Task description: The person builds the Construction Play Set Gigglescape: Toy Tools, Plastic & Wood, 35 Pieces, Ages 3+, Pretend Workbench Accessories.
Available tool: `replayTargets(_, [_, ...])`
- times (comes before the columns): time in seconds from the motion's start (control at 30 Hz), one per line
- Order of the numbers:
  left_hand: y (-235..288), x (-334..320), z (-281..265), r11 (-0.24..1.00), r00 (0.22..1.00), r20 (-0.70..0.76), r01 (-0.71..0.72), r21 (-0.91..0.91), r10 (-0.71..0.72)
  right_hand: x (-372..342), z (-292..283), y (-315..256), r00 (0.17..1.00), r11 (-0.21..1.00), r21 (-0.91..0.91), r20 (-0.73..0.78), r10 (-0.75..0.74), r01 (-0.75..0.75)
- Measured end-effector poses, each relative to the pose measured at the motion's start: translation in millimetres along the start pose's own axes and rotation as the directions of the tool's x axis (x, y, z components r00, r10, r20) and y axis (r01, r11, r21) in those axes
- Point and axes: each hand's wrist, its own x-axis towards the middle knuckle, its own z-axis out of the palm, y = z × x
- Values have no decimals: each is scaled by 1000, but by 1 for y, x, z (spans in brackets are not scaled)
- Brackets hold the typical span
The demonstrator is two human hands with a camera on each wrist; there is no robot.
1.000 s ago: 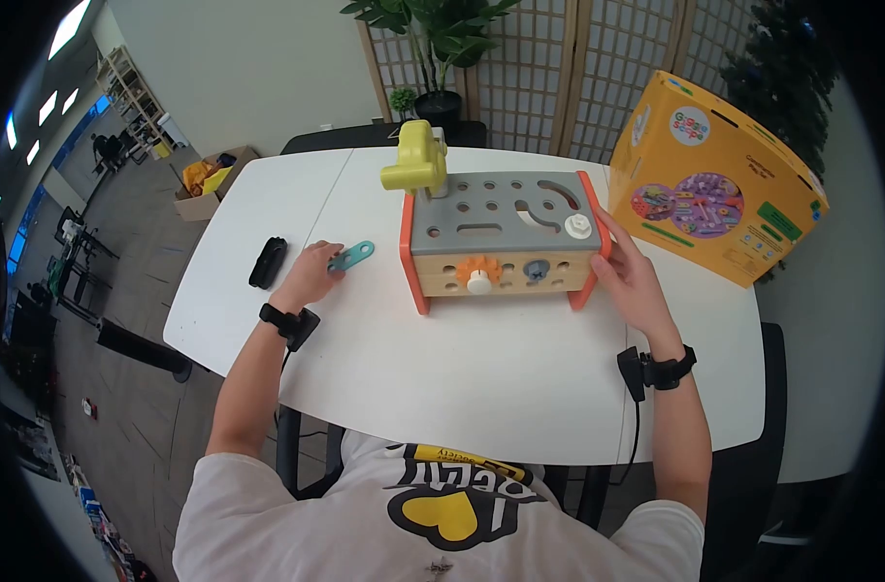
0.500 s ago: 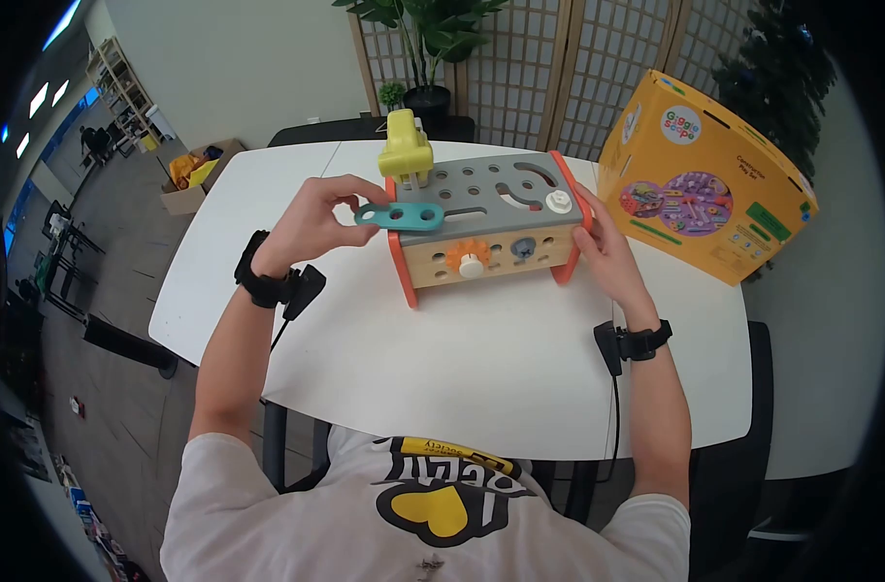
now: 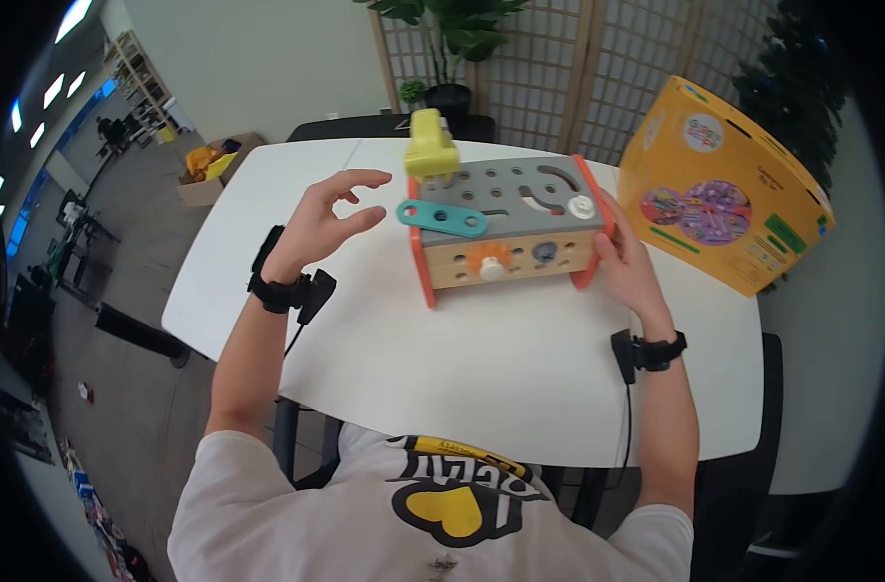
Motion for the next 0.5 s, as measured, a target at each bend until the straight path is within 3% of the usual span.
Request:
replayTargets(0.07, [-22, -15, -19, 979, 979, -88, 193, 69, -186, 2, 1, 1, 1000, 1000, -27, -5, -11, 11])
replayTargets(0.17, [-89, -43, -46, 741, 919, -300, 386, 550, -256, 0, 0, -8, 1000, 995, -94, -16, 26, -27])
replayTargets(0.2, [-105, -52, -54, 647, 859, -351, 512, 565, -373, 0, 0, -10, 999, 992, -119, -24, 44, -47])
replayTargets(0.33, [-154, -80, -68, 390, 706, -401, 677, 624, -583, 0, 6, -12, 996, 977, -210, -86, 9, -27])
replayTargets(0.4, [-190, -93, -73, 425, 712, -343, 663, 617, -612, -1, 7, -15, 994, 975, -221, -105, 12, -35])
replayTargets(0.5, [-195, -98, -75, 497, 729, -315, 658, 566, -607, -4, 10, -26, 986, 967, -252, -168, -9, -34])
